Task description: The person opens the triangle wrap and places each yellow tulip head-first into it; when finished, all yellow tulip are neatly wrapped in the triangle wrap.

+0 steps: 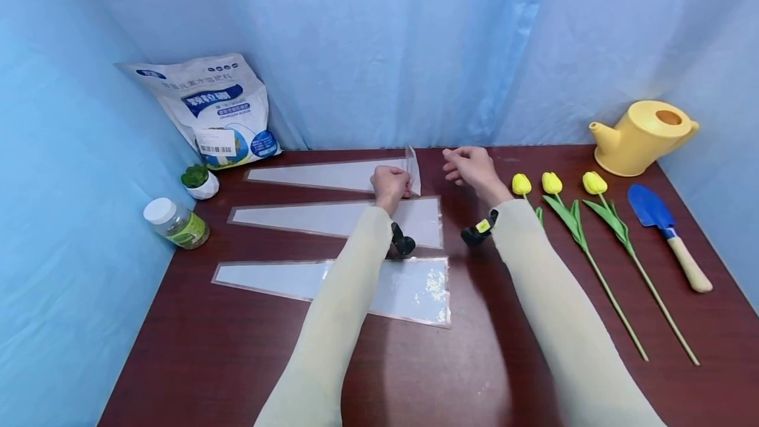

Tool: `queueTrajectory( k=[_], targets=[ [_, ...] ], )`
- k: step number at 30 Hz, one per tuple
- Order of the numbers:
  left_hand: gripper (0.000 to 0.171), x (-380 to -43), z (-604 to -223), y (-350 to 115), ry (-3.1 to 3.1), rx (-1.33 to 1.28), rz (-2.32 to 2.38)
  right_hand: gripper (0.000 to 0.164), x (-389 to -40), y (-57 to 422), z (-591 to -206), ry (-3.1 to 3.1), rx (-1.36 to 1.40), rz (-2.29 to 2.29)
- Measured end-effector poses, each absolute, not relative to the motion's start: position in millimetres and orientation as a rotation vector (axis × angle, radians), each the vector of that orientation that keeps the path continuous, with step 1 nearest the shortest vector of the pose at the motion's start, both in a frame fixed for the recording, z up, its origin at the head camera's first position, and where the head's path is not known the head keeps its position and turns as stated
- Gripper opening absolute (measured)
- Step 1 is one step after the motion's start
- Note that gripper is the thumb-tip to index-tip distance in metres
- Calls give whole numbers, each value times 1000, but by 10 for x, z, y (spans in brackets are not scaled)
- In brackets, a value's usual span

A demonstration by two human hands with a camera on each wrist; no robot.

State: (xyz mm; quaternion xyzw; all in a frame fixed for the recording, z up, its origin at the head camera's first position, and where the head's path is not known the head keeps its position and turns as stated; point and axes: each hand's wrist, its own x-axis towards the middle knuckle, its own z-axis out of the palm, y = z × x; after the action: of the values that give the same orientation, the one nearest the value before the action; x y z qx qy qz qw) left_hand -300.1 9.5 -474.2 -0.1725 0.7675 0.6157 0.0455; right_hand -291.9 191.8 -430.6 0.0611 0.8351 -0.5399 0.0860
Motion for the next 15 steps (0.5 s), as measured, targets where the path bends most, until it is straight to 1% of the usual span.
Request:
queueTrajectory(
  k=[7,11,15],
  targets=[
    [14,-3018,-4762,119,2387,-497,1832,46,-2532,2285,-3946,2581,132,-1607],
    [14,-3019,-4762,127,2389,-486,1834,49,-2255,2508,-3806,2660,132,-1477],
    [15,-3013,-4757,111,2399,-485,1828,53,-2019,2706,-3758,2765,126,-1303]
  ],
)
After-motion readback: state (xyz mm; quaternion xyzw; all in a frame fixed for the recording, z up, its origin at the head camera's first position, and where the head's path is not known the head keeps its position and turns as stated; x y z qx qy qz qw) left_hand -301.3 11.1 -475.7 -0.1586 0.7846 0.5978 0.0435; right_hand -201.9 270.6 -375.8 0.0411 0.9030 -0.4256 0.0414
